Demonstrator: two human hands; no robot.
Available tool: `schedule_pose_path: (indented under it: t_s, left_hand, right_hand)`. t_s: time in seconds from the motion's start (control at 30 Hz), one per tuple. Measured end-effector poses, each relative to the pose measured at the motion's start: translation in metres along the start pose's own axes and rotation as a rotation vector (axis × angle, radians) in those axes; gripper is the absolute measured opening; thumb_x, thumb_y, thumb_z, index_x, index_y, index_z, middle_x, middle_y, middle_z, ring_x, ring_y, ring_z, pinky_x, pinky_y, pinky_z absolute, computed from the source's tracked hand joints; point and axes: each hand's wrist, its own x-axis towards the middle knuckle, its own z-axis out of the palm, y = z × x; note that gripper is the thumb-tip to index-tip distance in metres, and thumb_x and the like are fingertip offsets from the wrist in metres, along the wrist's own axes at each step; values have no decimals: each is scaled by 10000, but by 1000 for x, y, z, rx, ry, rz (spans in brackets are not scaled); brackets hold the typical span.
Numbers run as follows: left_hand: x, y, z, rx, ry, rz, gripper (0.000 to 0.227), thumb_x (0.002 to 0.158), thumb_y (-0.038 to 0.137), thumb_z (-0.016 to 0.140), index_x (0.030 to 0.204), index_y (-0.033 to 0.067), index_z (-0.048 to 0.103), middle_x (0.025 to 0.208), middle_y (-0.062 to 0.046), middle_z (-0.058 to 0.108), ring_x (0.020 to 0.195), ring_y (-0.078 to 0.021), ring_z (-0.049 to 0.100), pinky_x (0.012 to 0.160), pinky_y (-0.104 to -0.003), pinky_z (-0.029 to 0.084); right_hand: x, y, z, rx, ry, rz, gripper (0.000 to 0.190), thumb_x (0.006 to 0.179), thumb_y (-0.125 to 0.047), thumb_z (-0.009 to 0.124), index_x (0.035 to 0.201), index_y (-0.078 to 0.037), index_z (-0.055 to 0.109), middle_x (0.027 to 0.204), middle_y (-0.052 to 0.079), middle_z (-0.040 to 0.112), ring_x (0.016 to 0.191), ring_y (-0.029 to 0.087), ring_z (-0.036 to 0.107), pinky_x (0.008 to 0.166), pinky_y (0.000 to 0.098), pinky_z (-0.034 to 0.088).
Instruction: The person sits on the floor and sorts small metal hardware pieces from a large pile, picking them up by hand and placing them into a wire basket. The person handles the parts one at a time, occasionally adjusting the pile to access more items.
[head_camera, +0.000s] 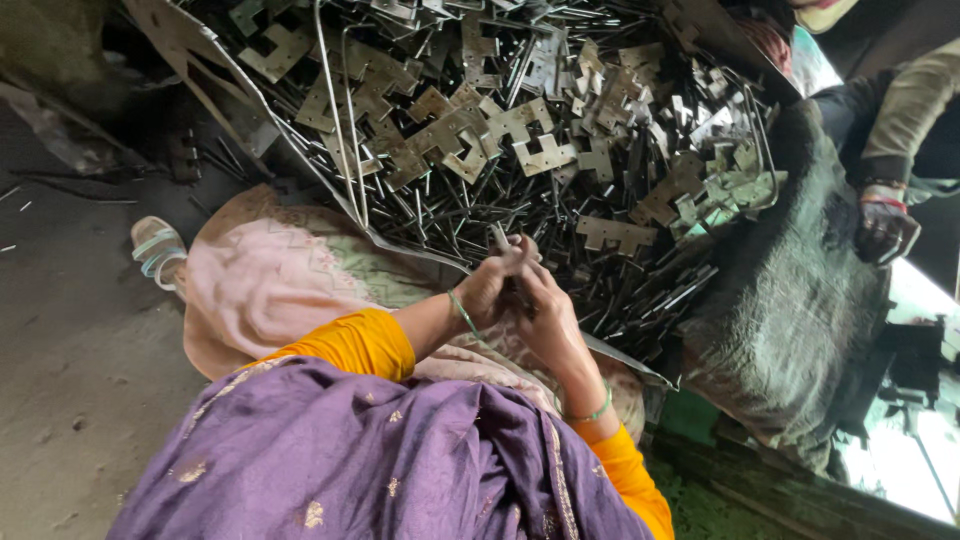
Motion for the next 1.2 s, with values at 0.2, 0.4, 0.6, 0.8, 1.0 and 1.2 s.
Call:
schedule_pose_path:
  t_s: [0.2,0.4,0.6,0.8,1.0,1.2]
  left_hand:
    - [6,53,12,1563,108,355,827,801,379,868,1399,0,443,1341,-170,564,1208,-324,594,1031,-435,485]
    - [24,154,-13,2544,299,556,479,754,213,793,1173,26,653,1211,-135,645,1181,-355,583,1035,-445,457]
    - [34,151,-40,2804,382,579,205,947,168,610,1139,124,667,1172,-95,642,1089,-266,604,961,-425,483]
    - [44,163,-45,2916,285,709,342,892,173,584,1215,185,698,1132,-69,635,988,-239,584,891,-432,493]
    - [59,179,-13,2756,186,1005,170,1027,199,590,1123,118,705,1227,-41,639,1041,-205,558,924,-374,475]
    - [41,162,32,2595,238,989,154,1118,183,636,1032,60,674,1088,-62,652,980,-198,600,920,-339,483]
  right_hand:
    - [-18,60,-45,1023,392,777,409,893,61,640,1301,29,651,1182,171,702,943,278,706,795,398,589]
    - [-75,206,-166,-49,939,546,360,859,100,653,1215,55,681,1141,181,719,989,312,734,880,418,626]
    - [-141,288,-237,-1198,559,747,676,846,-32,709,1456,186,519,1151,307,663,968,439,668,830,469,535]
    - [-100,253,-211,-1261,394,451,393,892,13,655,1284,-16,656,1291,164,697,1184,361,692,935,398,576]
    - [24,178,-123,-694,278,133,380,904,-9,669,1283,-31,694,1291,219,662,1173,384,666,995,431,560]
    - [123,174,-64,-897,-73,156,828,686,106,651,1473,-141,585,1456,224,513,1362,392,505,1124,501,411]
